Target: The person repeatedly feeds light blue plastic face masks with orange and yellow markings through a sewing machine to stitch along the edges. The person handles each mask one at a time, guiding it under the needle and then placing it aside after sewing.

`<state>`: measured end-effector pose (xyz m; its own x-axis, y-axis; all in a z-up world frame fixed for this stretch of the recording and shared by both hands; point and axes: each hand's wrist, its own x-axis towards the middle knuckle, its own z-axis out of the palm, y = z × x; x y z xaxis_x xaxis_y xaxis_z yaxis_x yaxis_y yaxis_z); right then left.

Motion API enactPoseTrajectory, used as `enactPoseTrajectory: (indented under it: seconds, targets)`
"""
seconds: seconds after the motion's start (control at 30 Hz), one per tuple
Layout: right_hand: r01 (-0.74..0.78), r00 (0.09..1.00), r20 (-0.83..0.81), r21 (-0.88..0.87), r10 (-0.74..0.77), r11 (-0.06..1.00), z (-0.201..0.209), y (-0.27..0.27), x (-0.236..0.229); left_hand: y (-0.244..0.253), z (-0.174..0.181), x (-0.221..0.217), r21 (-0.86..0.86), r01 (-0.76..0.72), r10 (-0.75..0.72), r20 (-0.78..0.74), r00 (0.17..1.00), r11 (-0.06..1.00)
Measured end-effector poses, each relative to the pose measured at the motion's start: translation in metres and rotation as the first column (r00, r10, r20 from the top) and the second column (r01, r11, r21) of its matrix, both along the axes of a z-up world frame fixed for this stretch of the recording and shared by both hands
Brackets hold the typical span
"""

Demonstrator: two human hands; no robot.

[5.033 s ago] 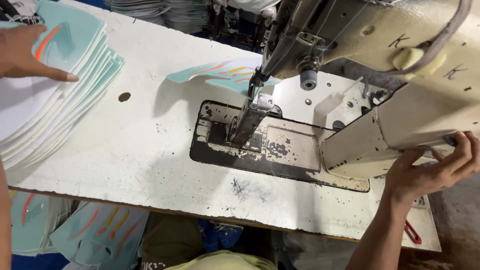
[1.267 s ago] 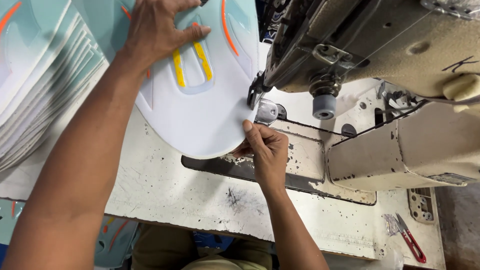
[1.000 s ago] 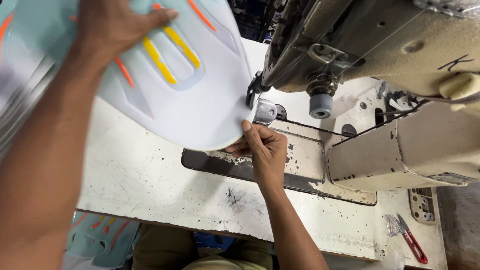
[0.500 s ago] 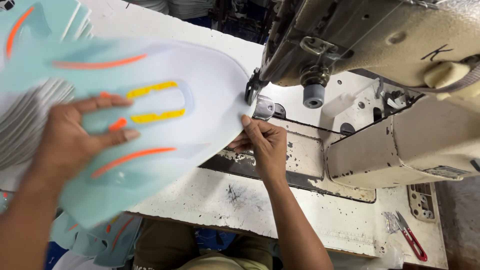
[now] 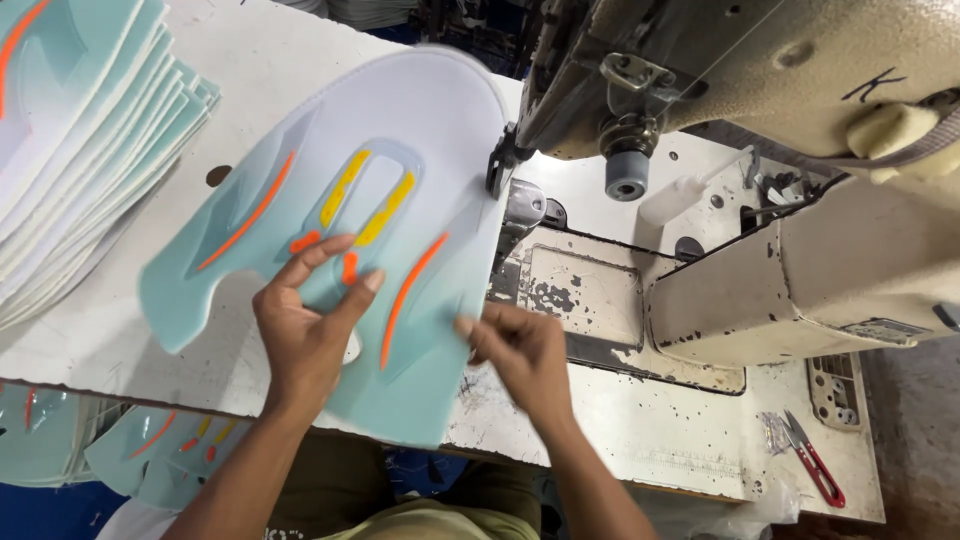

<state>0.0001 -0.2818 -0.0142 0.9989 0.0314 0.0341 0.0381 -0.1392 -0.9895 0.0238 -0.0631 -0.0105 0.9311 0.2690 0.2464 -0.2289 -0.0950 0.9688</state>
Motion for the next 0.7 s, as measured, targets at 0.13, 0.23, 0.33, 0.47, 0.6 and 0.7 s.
enactPoseTrajectory:
  seconds: [0.13,0.23,0.33,0.47,0.6,0.7]
  targets:
    - [-0.027,0.996,-0.077,0.114,0.036,0.993,-0.007,0.007,-0.024,-0.007,0.003,0.027,-0.073,0.072,-0.07,0.031,0.997,0.995]
    - [0.018,1.0,-0.01,0.099,-0.017,0.995,-0.008,0.005,-0.007,0.0,0.004,0.039,-0.238,0.177,-0.222,-0.175,0.959,0.955]
    - [0.03,0.998,0.051,0.14,-0.037,0.99,-0.005,0.003,0.014,0.006,-0.003,0.026,-0.375,0.212,-0.293,-0.176,0.94,0.903]
    - [0.033,0.998,0.052,0.182,-0.044,0.983,0.003,0.002,0.037,-0.011,-0.006,-0.02,-0.346,0.256,-0.308,-0.105,0.945,0.903]
    - [0.062,0.995,0.056,0.258,-0.079,0.964,0.011,0.004,0.052,-0.03,-0.005,-0.009,-0.003,0.394,-0.394,0.012,0.919,0.919]
    - [0.078,0.991,0.089,0.264,-0.104,0.962,0.012,0.0,0.058,-0.039,0.004,0.015,0.114,0.319,-0.319,-0.022,0.948,0.941]
